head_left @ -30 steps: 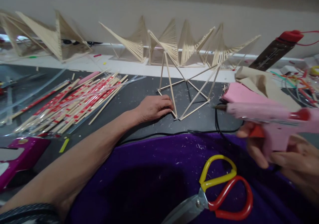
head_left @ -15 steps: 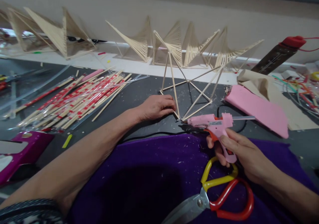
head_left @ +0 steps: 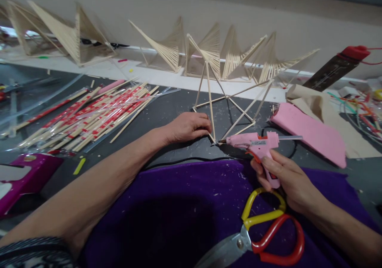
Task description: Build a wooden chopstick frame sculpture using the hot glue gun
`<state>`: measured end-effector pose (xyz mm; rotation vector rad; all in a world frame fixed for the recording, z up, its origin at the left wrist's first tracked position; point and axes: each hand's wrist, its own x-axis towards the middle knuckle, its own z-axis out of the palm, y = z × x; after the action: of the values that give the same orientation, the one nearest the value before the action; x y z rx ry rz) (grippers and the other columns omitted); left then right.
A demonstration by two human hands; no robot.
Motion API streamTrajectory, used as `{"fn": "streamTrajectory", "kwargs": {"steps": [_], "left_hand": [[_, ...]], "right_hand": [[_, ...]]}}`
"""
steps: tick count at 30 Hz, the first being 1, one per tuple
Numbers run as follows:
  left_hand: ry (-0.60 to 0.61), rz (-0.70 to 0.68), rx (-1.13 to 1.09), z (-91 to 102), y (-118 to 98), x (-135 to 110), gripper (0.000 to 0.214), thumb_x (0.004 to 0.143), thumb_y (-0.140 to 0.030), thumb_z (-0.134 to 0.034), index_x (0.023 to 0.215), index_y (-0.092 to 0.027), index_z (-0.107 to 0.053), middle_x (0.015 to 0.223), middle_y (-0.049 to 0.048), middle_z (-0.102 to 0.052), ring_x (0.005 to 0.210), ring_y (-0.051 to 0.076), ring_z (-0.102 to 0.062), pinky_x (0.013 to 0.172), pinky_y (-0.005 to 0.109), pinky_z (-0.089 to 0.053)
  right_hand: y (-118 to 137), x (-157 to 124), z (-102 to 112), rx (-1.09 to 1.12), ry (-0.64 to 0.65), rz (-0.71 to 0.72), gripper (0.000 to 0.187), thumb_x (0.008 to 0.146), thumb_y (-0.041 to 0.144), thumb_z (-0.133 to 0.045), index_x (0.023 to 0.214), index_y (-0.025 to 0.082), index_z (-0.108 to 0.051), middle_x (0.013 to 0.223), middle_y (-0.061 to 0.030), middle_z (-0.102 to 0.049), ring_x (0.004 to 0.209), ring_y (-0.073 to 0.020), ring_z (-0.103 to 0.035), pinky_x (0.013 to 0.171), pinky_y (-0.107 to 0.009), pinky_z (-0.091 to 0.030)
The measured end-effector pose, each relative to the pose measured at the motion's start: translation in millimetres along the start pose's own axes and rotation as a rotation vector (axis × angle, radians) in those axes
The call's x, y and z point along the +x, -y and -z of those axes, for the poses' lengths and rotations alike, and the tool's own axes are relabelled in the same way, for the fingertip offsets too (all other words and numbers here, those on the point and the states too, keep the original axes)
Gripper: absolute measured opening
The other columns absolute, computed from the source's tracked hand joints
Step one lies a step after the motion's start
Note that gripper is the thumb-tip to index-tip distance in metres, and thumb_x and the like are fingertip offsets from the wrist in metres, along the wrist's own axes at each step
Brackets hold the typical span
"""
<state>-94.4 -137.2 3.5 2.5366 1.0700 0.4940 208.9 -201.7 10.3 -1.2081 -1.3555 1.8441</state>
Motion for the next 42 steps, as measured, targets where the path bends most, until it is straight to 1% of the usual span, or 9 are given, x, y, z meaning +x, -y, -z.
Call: {"fn": "streamTrajectory", "kwargs": {"steps": [4, 9, 12, 15, 23, 28, 33, 42], "left_hand": [[-0.002, 0.007, -0.004, 0.4, -0.9, -0.1, 0.016, 0.091, -0.022, -0.053, 0.093, -0.02, -0.069, 0.097, 0.0036, -0.067, 0.088, 0.013, -0.062, 0.08, 0.024, -0.044], [-0.003, 0.008, 0.001, -0.3, -0.5, 0.0, 0.017, 0.091, -0.022, -0.053, 0.093, -0.02, -0.069, 0.097, 0.0036, -0.067, 0.087, 0.013, -0.062, 0.079, 0.024, -0.045], [0.0, 0.012, 0.008, -0.7, -0.4, -0.1, 0.017, 0.091, -0.023, -0.052, 0.093, -0.02, -0.069, 0.098, 0.0037, -0.067, 0.089, 0.013, -0.062, 0.08, 0.024, -0.045], [0.0, 0.015, 0.009, -0.9, -0.6, -0.3, 0.017, 0.091, -0.024, -0.052, 0.093, -0.02, -0.069, 0.098, 0.0034, -0.066, 0.089, 0.013, -0.062, 0.08, 0.024, -0.044], [0.008, 0.029, 0.013, -0.9, -1.8, 0.0, 0.017, 0.091, -0.023, -0.053, 0.093, -0.02, -0.07, 0.099, 0.0036, -0.066, 0.09, 0.013, -0.062, 0.081, 0.023, -0.044], [0.012, 0.033, 0.015, -0.3, -2.6, 0.2, 0.017, 0.091, -0.023, -0.053, 0.093, -0.02, -0.07, 0.099, 0.0039, -0.066, 0.09, 0.014, -0.062, 0.081, 0.024, -0.044], [0.011, 0.036, 0.015, -0.1, -1.7, -0.1, 0.017, 0.091, -0.023, -0.053, 0.094, -0.02, -0.07, 0.099, 0.0038, -0.066, 0.091, 0.014, -0.062, 0.082, 0.024, -0.044], [0.012, 0.04, 0.001, 0.2, -3.3, 0.2, 0.017, 0.091, -0.022, -0.053, 0.092, -0.02, -0.069, 0.098, 0.0041, -0.066, 0.09, 0.014, -0.062, 0.082, 0.025, -0.044]], "right_hand": [[-1.9, 0.9, -0.4, -0.028, -0.006, 0.012, 0.025, 0.09, 0.042, -0.058, 0.082, 0.019, -0.052, 0.072, 0.0042, -0.052, 0.046, -0.0033, -0.045, 0.047, -0.02, -0.035], [-2.9, 3.8, -0.5, -0.054, -0.007, 0.031, 0.025, 0.089, 0.043, -0.058, 0.083, 0.02, -0.05, 0.069, 0.0049, -0.05, 0.046, -0.004, -0.044, 0.045, -0.021, -0.032], [-3.2, 4.4, 0.0, -0.077, -0.01, 0.037, 0.026, 0.089, 0.043, -0.057, 0.081, 0.02, -0.049, 0.067, 0.0049, -0.05, 0.046, -0.0048, -0.043, 0.045, -0.022, -0.03], [-3.1, 3.9, -0.3, -0.104, -0.014, 0.041, 0.027, 0.089, 0.044, -0.057, 0.08, 0.02, -0.048, 0.065, 0.0047, -0.05, 0.046, -0.0059, -0.042, 0.046, -0.022, -0.031], [-2.6, 7.4, -3.6, -0.09, 0.004, 0.038, 0.029, 0.088, 0.044, -0.058, 0.076, 0.02, -0.045, 0.061, 0.0052, -0.048, 0.044, -0.0058, -0.041, 0.043, -0.021, -0.028], [-3.3, 7.1, -3.0, -0.142, -0.005, 0.04, 0.031, 0.088, 0.047, -0.057, 0.076, 0.021, -0.045, 0.059, 0.0043, -0.05, 0.045, -0.0073, -0.041, 0.043, -0.022, -0.029], [-2.3, 5.1, -3.2, -0.222, -0.011, 0.048, 0.033, 0.088, 0.049, -0.056, 0.075, 0.02, -0.048, 0.053, 0.0043, -0.049, 0.045, -0.0082, -0.04, 0.045, -0.023, -0.031], [-4.7, 4.9, -2.1, -0.199, 0.001, 0.046, 0.032, 0.088, 0.048, -0.056, 0.075, 0.021, -0.045, 0.055, 0.0043, -0.05, 0.047, -0.0082, -0.04, 0.045, -0.022, -0.029]]}}
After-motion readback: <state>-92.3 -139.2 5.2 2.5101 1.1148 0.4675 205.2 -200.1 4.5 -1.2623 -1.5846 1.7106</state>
